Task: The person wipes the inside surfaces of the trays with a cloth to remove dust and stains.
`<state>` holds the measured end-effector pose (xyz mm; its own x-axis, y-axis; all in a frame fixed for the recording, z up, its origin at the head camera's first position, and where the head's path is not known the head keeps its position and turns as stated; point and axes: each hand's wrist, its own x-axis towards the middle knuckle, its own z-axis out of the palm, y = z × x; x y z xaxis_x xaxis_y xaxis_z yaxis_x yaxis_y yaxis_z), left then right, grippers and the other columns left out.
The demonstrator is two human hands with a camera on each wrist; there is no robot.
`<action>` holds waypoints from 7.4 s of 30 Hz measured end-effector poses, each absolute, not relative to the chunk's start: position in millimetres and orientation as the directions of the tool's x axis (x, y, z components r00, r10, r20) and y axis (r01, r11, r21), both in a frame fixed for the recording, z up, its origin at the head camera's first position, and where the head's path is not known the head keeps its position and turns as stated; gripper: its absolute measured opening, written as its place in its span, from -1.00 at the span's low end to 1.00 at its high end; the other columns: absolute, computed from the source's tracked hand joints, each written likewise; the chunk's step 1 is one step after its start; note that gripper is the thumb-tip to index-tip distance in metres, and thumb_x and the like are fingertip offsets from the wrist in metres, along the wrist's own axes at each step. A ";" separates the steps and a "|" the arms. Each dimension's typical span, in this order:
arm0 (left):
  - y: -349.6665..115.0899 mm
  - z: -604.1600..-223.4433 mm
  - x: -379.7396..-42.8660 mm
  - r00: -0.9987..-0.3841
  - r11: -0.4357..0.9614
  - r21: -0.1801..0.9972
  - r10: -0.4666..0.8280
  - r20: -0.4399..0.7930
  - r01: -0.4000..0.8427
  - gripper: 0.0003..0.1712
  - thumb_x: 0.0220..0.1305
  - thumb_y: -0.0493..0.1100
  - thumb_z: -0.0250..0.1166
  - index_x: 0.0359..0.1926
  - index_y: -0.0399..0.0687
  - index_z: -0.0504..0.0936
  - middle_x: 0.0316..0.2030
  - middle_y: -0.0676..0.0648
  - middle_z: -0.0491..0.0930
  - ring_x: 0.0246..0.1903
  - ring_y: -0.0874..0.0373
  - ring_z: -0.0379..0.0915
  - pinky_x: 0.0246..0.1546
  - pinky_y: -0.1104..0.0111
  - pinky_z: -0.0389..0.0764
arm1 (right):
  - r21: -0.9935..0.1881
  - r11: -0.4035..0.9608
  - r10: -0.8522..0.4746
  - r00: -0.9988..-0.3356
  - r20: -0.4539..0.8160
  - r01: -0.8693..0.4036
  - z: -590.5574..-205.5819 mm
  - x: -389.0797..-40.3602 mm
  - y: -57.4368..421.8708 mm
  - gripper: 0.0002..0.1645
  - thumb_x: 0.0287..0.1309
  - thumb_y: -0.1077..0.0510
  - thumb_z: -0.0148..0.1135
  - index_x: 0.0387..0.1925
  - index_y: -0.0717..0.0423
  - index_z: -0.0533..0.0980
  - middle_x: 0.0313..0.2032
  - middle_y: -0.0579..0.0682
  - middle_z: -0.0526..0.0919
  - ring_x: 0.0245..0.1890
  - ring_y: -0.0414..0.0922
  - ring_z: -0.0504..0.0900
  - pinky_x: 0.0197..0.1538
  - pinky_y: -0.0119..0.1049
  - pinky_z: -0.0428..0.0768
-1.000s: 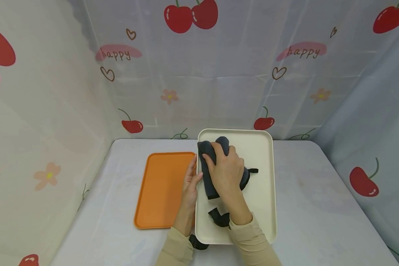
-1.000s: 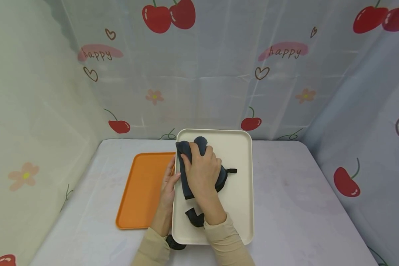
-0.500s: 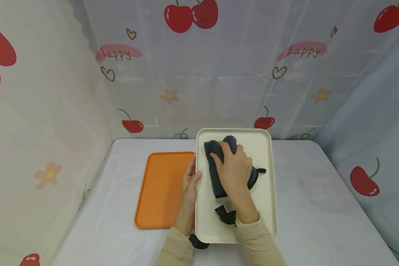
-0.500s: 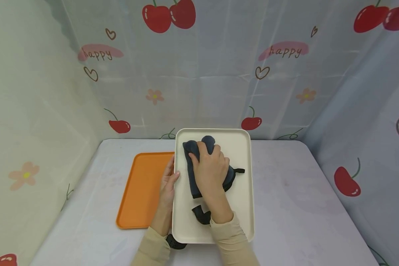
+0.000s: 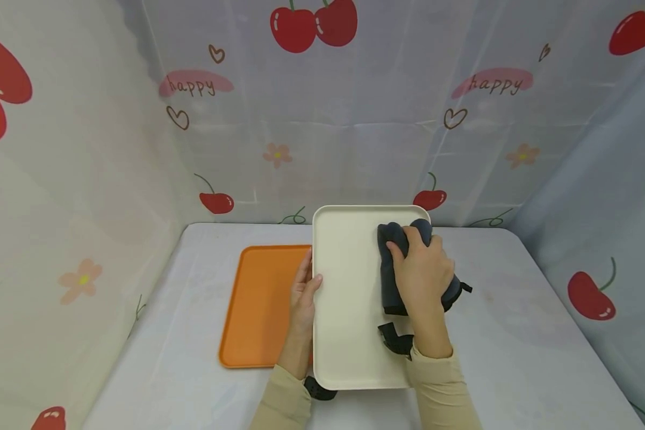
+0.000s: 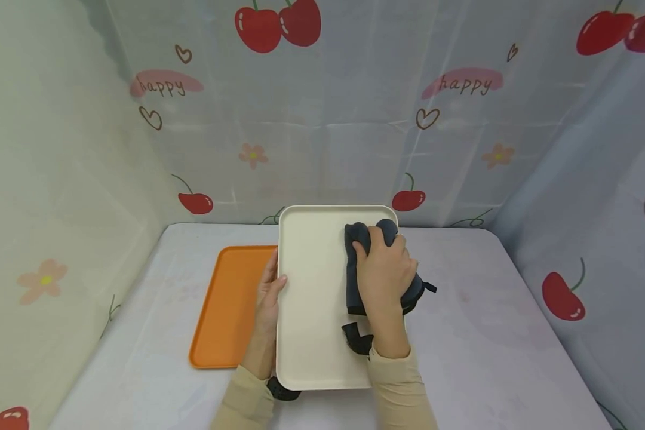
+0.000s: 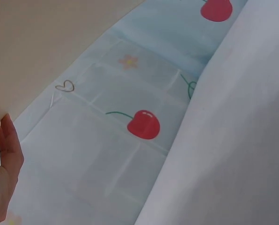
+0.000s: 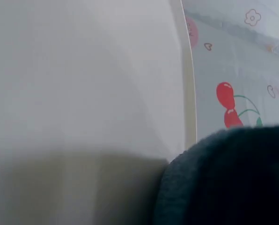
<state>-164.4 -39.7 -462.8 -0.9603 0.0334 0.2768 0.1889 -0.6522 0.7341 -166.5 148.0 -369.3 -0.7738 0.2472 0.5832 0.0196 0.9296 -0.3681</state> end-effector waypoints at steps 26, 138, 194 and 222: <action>-45.8 -463.6 -165.2 -0.920 -0.714 0.677 0.126 0.372 0.176 -0.34 0.41 -0.40 -0.13 0.40 0.28 0.31 0.10 0.12 0.60 -0.03 0.25 0.63 -0.08 0.39 0.67 | -0.460 0.886 0.346 -0.752 0.561 0.065 -380.5 -163.7 164.9 -0.50 0.18 -0.07 0.32 0.09 0.06 0.54 -0.27 0.37 0.55 -0.46 0.37 0.51 -0.39 0.24 0.45; -49.5 -457.6 -164.1 -0.893 -0.863 0.501 0.166 0.419 0.075 -0.26 0.39 -0.51 -0.34 0.38 0.19 0.35 0.15 0.05 0.56 0.05 0.18 0.59 0.03 0.36 0.63 | -0.434 0.898 0.322 -0.787 0.526 0.078 -375.7 -148.5 158.1 -0.50 0.15 -0.05 0.36 0.08 0.06 0.55 -0.25 0.37 0.57 -0.47 0.34 0.52 -0.43 0.18 0.45; -46.9 -464.0 -165.7 -0.883 -0.848 0.528 0.214 0.417 0.044 -0.20 0.32 -0.51 -0.31 0.35 0.31 0.40 0.23 0.12 0.51 0.14 0.27 0.52 0.11 0.44 0.56 | -0.229 0.942 -0.026 -0.735 0.678 -0.244 -382.8 -143.5 65.5 -0.51 -0.02 -0.09 0.49 -0.03 -0.03 0.63 -0.46 0.17 0.57 -0.58 0.04 0.51 -0.63 -0.17 0.34; -51.2 -463.8 -168.2 -0.863 -0.856 0.513 0.213 0.458 0.061 -0.21 0.32 -0.52 -0.29 0.37 0.26 0.37 0.14 0.09 0.56 0.05 0.21 0.58 0.03 0.39 0.62 | -0.340 0.939 0.183 -0.760 0.623 -0.053 -379.6 -139.3 144.6 -0.53 0.06 -0.05 0.43 0.00 0.02 0.59 -0.40 0.29 0.55 -0.53 0.17 0.45 -0.66 -0.06 0.30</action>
